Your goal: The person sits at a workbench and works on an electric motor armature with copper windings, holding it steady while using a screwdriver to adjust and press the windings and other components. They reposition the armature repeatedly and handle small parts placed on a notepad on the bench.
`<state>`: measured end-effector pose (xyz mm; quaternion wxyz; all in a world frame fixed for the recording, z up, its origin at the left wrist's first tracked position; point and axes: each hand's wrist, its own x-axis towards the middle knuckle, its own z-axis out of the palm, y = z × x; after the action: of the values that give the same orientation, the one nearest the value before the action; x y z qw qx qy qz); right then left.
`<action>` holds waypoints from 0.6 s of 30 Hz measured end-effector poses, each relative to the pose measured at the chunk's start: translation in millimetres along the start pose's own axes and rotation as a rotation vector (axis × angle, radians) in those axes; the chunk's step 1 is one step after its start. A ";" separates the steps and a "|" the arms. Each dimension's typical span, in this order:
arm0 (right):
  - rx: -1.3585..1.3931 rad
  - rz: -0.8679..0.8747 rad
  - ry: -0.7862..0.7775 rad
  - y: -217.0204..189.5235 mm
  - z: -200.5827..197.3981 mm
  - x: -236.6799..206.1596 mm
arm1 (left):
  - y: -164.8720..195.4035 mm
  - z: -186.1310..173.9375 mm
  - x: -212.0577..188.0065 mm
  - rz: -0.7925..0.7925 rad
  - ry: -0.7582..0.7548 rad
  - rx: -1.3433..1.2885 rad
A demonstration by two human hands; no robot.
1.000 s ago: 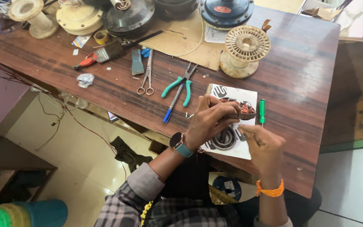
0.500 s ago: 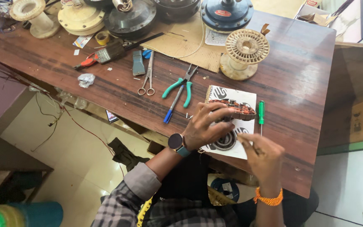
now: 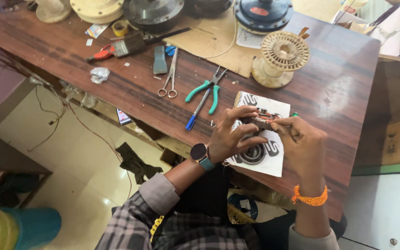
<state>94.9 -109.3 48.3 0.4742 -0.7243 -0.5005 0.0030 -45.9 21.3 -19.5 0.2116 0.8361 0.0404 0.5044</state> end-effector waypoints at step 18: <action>-0.076 0.321 -0.272 14.6 28.0 67.8 | -21.6 7.6 5.0 0.016 -0.068 0.120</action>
<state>125.8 -41.6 54.8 0.3681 -0.8049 -0.4380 0.1573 -33.8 39.9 -27.0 0.1584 0.8643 0.0565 0.4741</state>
